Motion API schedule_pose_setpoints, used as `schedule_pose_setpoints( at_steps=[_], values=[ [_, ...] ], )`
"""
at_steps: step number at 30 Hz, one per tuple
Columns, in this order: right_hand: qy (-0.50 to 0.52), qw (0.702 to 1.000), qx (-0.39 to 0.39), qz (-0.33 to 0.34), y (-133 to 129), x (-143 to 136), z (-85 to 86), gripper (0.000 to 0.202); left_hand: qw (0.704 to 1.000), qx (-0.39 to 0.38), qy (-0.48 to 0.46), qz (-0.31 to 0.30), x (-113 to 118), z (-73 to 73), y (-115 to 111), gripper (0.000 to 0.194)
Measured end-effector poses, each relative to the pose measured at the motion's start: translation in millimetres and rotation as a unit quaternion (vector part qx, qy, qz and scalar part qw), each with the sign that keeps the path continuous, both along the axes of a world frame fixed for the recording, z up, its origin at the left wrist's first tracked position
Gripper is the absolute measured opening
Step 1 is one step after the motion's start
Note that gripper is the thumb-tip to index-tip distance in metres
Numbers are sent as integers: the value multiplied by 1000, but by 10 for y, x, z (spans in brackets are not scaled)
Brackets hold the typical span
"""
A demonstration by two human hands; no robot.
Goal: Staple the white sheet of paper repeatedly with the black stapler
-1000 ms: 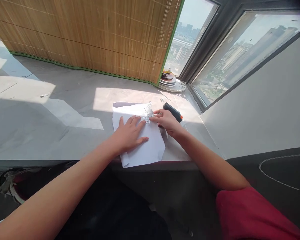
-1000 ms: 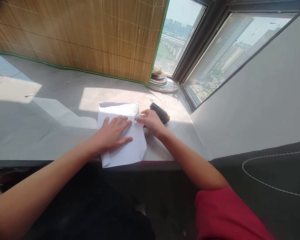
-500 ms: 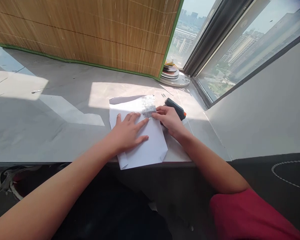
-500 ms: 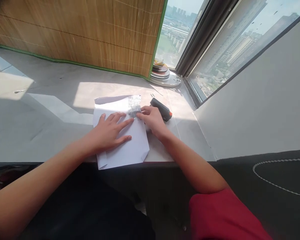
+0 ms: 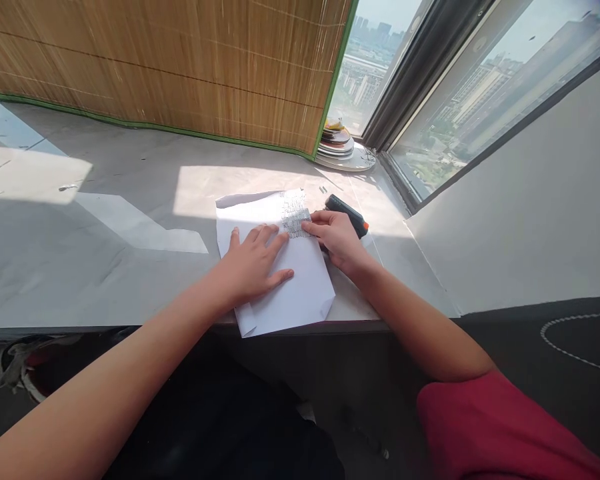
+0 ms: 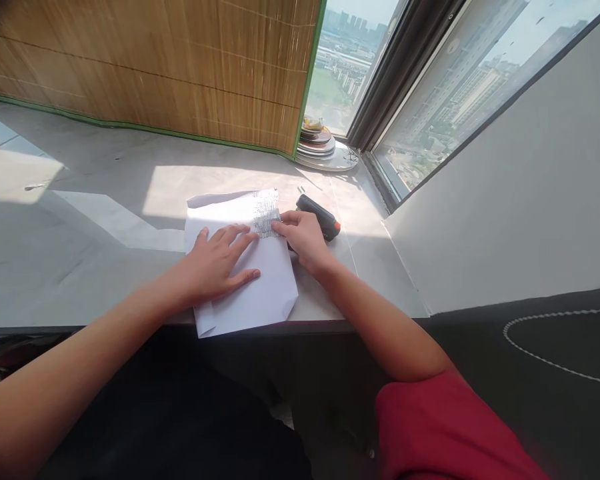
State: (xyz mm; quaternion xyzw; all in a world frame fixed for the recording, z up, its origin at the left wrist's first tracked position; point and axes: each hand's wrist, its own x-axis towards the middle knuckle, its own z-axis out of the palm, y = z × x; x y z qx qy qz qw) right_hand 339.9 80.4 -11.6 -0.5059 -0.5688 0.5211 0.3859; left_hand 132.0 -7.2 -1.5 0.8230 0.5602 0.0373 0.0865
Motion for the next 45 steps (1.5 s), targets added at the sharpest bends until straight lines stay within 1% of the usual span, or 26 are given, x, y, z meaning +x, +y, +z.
schedule_pose_setpoints(
  at_steps=[5,9,13,25,37,40,45],
  values=[
    [4,1000,-5,3,-7,-11,9,46,1000,-3,0,1,-2,-16,4,71],
    [31,999,-11,13,9,-6,-18,42,1000,-1,-1,-1,0,-6,2,71],
    [50,998,-25,13,13,-8,-21,43,1000,-5,8,0,4,6,-3,70],
    [56,998,-22,19,19,2,-15,44,1000,-10,6,5,17,12,-6,74],
    [69,996,-44,24,11,-1,20,39,1000,-7,-4,5,9,-18,-4,71],
    [65,997,-50,12,19,5,13,40,1000,-7,-4,7,12,-17,-3,70],
    [74,996,-56,18,16,12,16,42,1000,-6,-5,7,14,-19,-5,70]
  ],
)
